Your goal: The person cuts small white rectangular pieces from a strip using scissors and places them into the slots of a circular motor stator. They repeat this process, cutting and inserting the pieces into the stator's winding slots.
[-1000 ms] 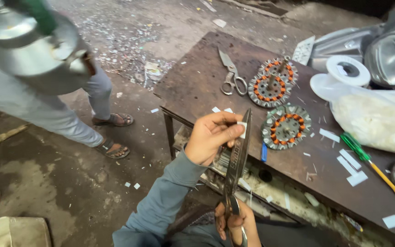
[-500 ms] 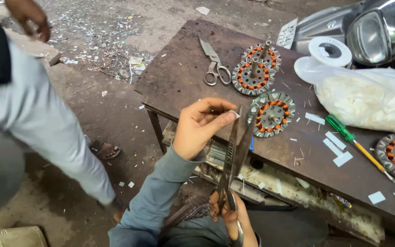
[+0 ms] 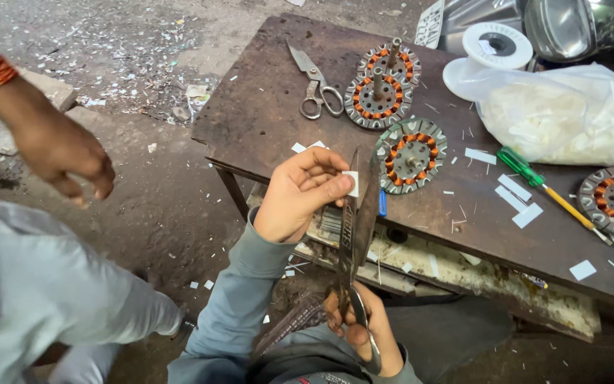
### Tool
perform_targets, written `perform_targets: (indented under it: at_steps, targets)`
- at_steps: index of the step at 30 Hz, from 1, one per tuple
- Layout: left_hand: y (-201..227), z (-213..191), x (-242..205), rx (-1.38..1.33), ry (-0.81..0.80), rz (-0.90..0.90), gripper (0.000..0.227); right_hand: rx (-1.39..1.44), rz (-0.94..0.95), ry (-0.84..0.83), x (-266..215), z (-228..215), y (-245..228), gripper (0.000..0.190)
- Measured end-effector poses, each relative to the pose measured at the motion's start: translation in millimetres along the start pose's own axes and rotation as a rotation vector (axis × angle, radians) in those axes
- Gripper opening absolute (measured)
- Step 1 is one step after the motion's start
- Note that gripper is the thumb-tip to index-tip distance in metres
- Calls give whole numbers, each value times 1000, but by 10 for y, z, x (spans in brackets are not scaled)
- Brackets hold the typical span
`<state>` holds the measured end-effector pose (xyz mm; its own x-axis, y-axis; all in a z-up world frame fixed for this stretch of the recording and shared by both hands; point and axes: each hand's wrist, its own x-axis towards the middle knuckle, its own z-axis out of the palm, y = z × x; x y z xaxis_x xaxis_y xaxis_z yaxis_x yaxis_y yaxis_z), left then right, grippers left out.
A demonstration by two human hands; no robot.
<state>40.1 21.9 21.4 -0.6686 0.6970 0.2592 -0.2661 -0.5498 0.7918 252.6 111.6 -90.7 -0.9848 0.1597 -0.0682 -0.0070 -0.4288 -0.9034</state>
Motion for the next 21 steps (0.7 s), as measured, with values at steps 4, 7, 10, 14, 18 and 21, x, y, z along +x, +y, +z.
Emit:
perform_targets:
  at_steps: [4, 7, 10, 14, 18, 21]
  targets:
    - [58, 80, -24, -13, -30, -12, 22, -149, 3, 173, -53, -4, -37, 74]
    - [82, 105, -36, -10, -14, 10, 22, -268, -110, 154, -182, 17, -140, 65]
    - [93, 62, -30, 47, -20, 11, 23, -294, -88, 180, -215, 42, -149, 57]
    - [30, 6, -5, -1, 7, 8, 22, -263, -39, 205, -230, 47, -75, 40]
    - [-41, -40, 82, -97, 33, 79, 21, -209, 25, 211, -244, 21, 20, 24]
    - [-48, -73, 67, -119, 75, 138, 20, -215, -68, 483, -227, -90, -110, 13]
